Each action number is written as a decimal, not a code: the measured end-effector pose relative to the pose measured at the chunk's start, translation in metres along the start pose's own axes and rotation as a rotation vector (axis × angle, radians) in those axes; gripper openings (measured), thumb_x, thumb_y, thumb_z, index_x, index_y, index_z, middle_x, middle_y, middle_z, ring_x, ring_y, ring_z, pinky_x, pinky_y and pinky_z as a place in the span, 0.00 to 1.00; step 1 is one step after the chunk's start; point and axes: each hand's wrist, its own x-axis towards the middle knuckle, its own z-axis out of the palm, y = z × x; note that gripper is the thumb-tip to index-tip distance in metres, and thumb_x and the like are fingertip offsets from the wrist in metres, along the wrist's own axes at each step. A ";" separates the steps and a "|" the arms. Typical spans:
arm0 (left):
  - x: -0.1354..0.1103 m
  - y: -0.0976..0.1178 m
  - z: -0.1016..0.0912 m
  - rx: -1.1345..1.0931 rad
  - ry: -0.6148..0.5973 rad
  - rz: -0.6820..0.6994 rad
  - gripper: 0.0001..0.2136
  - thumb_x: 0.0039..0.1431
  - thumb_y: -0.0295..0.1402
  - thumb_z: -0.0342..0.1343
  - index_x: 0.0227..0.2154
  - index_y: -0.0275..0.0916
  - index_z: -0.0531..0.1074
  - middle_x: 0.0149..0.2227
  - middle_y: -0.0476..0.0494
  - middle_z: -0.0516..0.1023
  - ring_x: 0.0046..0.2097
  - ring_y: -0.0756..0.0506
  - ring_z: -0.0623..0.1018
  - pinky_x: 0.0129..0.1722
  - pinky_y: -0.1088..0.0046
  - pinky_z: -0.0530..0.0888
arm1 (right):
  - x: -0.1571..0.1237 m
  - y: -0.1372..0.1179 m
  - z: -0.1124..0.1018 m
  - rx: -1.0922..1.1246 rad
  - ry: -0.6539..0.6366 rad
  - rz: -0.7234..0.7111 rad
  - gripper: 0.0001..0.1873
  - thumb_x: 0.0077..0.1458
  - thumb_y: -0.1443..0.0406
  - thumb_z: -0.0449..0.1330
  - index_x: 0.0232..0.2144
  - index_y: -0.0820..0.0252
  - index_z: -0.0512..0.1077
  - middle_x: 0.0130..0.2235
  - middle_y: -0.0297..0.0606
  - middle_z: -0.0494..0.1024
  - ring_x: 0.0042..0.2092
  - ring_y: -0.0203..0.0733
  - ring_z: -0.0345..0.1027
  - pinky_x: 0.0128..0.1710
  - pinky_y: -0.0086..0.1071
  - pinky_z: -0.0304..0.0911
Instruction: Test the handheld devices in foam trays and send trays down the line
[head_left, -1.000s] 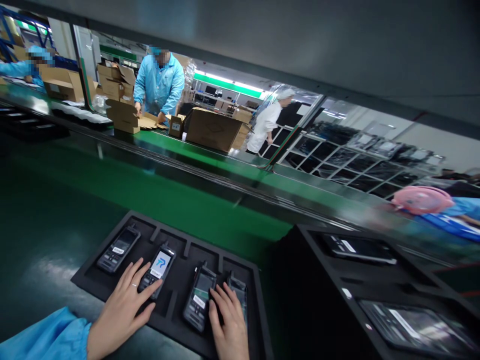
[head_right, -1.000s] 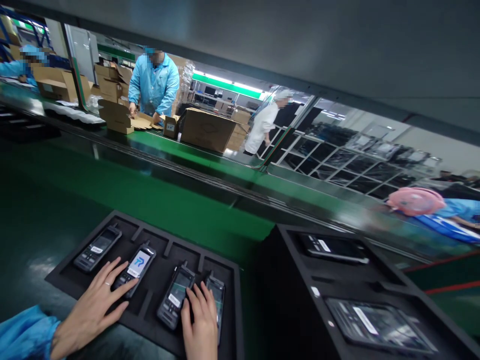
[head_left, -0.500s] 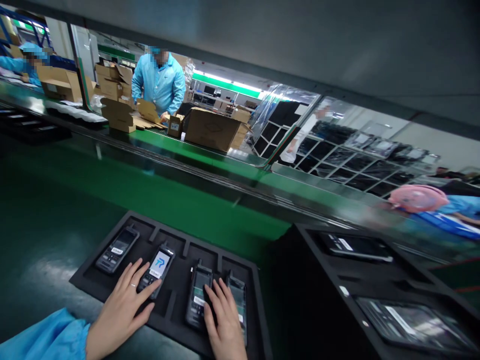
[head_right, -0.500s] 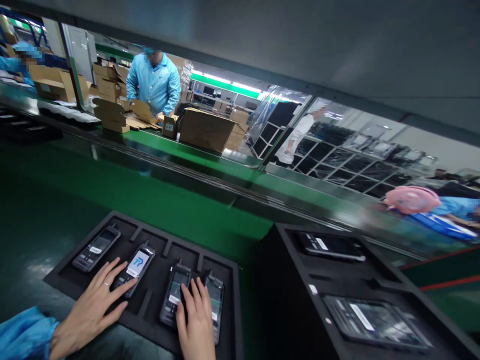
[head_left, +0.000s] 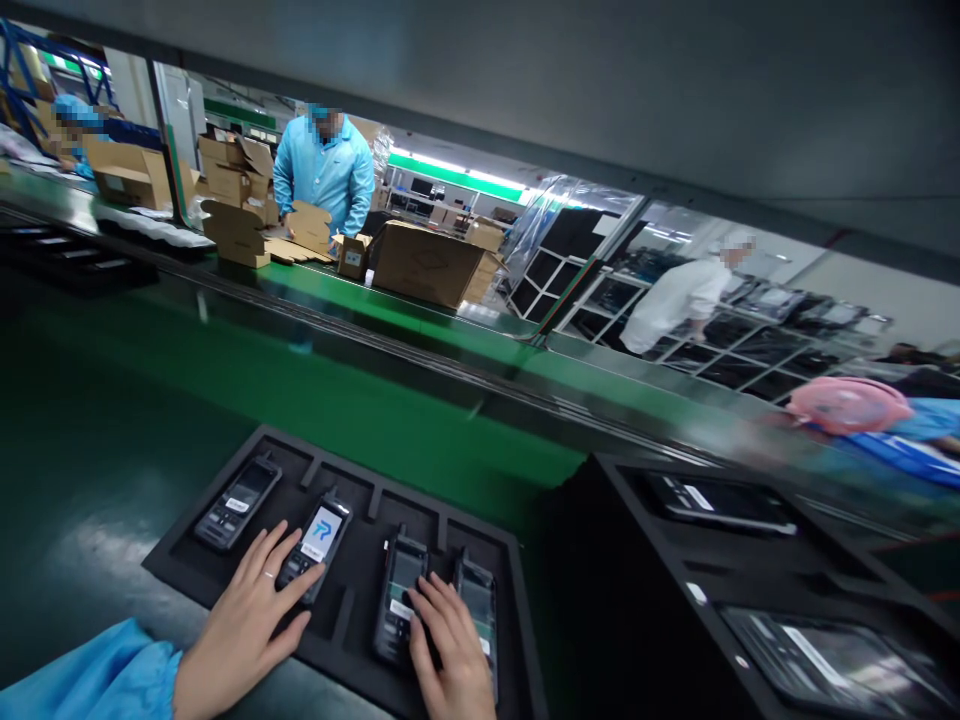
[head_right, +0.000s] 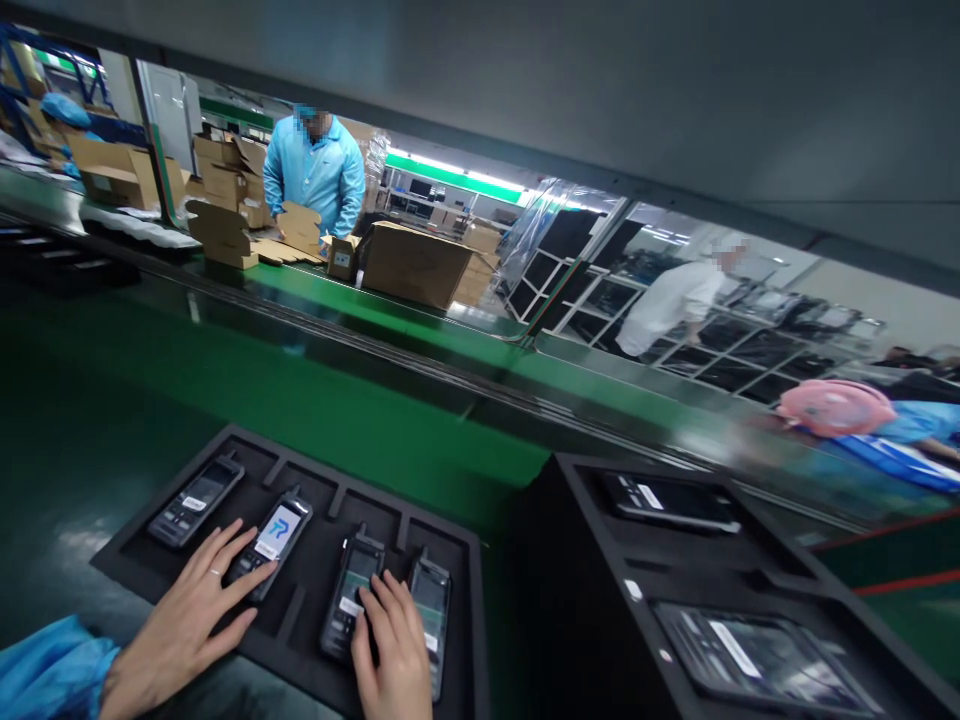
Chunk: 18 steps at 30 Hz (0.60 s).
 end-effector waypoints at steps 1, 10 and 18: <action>0.000 0.000 0.000 0.000 0.001 0.002 0.26 0.59 0.37 0.54 0.61 0.55 0.61 0.64 0.43 0.61 0.66 0.35 0.60 0.56 0.50 0.73 | 0.000 0.000 0.000 0.002 0.003 -0.006 0.13 0.60 0.64 0.53 0.44 0.53 0.74 0.44 0.38 0.81 0.47 0.51 0.77 0.40 0.50 0.78; -0.001 0.000 -0.002 0.018 0.005 0.015 0.26 0.59 0.36 0.54 0.61 0.54 0.61 0.63 0.42 0.61 0.65 0.35 0.60 0.55 0.49 0.73 | -0.001 0.001 0.002 0.002 0.001 -0.003 0.13 0.60 0.64 0.52 0.42 0.53 0.75 0.44 0.39 0.81 0.45 0.50 0.78 0.39 0.48 0.78; 0.000 0.002 -0.003 0.023 -0.019 0.005 0.27 0.59 0.36 0.54 0.62 0.53 0.59 0.64 0.42 0.61 0.65 0.35 0.60 0.56 0.49 0.72 | 0.001 -0.001 0.000 0.011 0.001 0.007 0.13 0.60 0.64 0.52 0.42 0.53 0.75 0.44 0.38 0.81 0.45 0.50 0.78 0.39 0.47 0.78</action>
